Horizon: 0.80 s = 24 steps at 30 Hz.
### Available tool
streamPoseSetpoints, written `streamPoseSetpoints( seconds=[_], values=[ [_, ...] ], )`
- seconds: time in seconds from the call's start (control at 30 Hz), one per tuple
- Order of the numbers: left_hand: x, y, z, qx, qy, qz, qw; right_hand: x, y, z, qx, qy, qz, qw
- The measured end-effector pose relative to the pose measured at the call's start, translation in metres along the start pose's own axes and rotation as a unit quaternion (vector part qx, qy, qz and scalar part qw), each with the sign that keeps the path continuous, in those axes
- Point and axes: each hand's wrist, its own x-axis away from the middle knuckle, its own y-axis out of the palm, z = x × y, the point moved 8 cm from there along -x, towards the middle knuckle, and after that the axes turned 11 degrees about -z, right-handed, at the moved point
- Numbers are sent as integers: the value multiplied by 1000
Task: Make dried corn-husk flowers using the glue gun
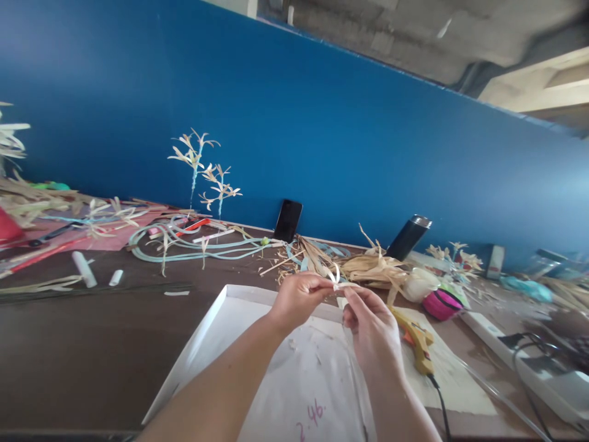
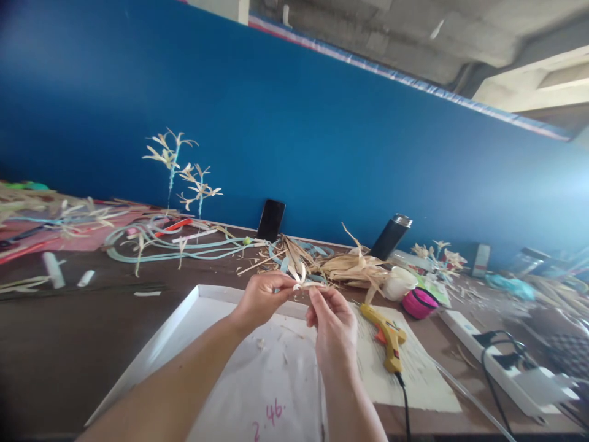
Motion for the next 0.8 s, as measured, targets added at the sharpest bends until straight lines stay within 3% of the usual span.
streamPoseSetpoints(
  seconds=[0.37, 0.8],
  values=[
    [0, 1, -3, 8, -13, -5, 1000, -2, 2, -6, 12, -7, -15, 1000],
    [-2, 2, -15, 70, -77, -6, 995, -2, 4, -6, 29, 12, -31, 999]
  ],
)
